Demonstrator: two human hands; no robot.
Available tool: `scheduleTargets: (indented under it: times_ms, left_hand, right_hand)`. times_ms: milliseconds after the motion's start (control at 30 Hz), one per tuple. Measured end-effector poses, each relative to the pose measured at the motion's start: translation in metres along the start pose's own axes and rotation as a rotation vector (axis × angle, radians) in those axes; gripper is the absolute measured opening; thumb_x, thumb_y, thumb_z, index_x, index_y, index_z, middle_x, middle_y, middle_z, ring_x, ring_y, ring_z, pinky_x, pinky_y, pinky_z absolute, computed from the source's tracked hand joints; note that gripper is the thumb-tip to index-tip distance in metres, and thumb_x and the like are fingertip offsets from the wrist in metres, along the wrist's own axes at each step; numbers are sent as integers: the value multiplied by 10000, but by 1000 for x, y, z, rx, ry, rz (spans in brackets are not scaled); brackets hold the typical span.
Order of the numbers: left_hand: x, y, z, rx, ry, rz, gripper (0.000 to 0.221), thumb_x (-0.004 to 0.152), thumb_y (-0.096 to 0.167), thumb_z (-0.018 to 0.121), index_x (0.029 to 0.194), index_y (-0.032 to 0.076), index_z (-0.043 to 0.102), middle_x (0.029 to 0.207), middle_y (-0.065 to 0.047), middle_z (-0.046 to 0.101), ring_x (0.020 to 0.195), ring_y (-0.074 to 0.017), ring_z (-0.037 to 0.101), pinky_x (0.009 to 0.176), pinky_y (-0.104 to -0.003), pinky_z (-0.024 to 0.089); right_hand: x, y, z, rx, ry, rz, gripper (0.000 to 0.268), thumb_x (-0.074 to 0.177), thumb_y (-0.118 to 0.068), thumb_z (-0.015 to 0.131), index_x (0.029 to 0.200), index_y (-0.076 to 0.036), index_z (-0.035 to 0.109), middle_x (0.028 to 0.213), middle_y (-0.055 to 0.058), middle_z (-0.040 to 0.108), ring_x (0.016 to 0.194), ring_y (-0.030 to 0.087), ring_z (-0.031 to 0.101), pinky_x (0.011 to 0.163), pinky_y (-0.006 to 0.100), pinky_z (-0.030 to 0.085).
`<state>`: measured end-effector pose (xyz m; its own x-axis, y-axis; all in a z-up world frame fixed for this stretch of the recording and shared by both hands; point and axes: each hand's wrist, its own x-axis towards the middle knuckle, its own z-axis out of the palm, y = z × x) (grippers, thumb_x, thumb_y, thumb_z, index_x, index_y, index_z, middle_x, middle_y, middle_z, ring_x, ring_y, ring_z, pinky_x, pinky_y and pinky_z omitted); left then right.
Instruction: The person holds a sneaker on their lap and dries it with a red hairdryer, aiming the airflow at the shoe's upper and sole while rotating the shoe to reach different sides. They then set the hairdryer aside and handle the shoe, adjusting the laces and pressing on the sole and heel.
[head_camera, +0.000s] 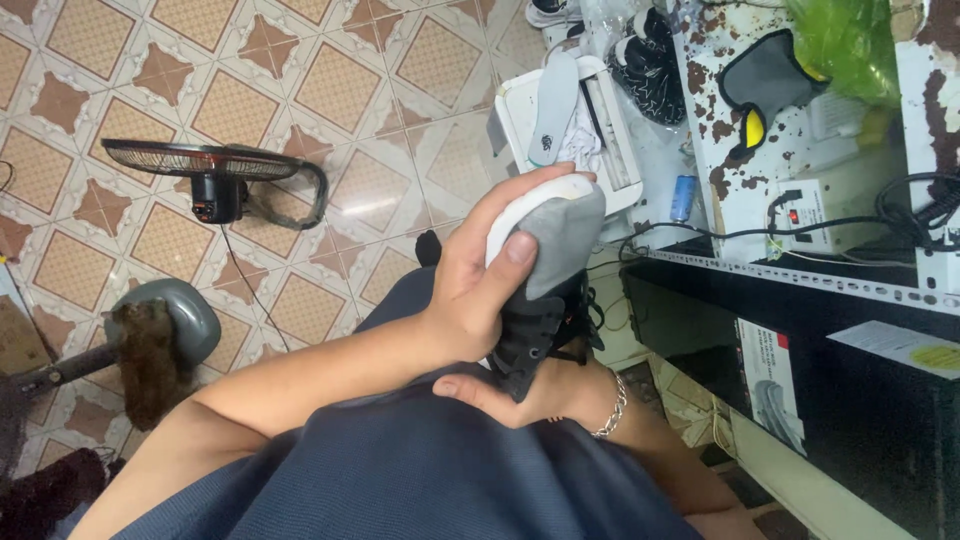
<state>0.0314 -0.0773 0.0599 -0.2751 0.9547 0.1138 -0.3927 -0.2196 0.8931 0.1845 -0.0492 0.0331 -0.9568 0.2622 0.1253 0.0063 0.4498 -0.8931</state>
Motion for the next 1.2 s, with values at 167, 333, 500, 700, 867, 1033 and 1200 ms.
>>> scheduleTargets:
  times_ms: [167,333,500,700,867,1033,1200]
  left_hand:
    - [-1,2,-1,29,-86,15,553,1192,426,467,1546,1,439,1512,-135,580,1368,-199,541,1202,-322,405]
    - [-5,7,2,30,-118,18,565,1196,406,484,1588,13,378,1557,-138,534,1388,-200,519,1213,-313,386]
    - [-5,0,1,183,-98,50,518,1195,327,498,1591,16,375,1571,-141,526,1412,-207,518,1260,-314,406]
    - [0,2,7,286,-98,114,629,1088,227,719,1586,73,366,1554,-135,531,1437,-210,554,1231,-311,443]
    - [14,0,3,376,-8,-59,582,1049,218,700,1577,117,478,1312,-142,758,1214,-213,727,1087,-331,563]
    - [28,4,-10,507,88,-43,477,1098,276,587,1530,98,492,1244,-133,757,1171,-190,734,1045,-320,555]
    - [31,-10,-35,498,141,-38,393,1117,310,532,1367,19,616,1194,-134,757,1122,-185,707,1009,-321,550]
  right_hand:
    - [7,-10,-6,-95,-46,71,586,943,-430,747,1325,-5,616,1330,160,656,1275,313,615,1073,405,470]
    - [2,-5,0,-109,-55,38,521,946,-398,768,1293,-31,642,1299,121,681,1278,284,634,1114,410,473]
    - [-1,-2,0,21,-74,156,480,942,-369,780,1264,-30,672,1230,97,723,1216,240,684,1063,370,519]
    - [-6,0,1,62,-27,57,459,969,-334,752,1269,-1,657,1235,148,710,1209,274,672,1063,375,501]
    - [-6,-7,0,-155,45,210,461,972,-394,727,1221,-9,680,1152,146,729,1113,281,688,941,416,534]
    - [-1,-54,-36,-96,-95,371,611,921,-420,724,1238,86,593,1124,219,682,1004,338,697,839,386,561]
    - [-45,-26,-67,126,-45,185,581,936,-296,699,1318,118,556,1150,226,718,1022,311,736,844,378,564]
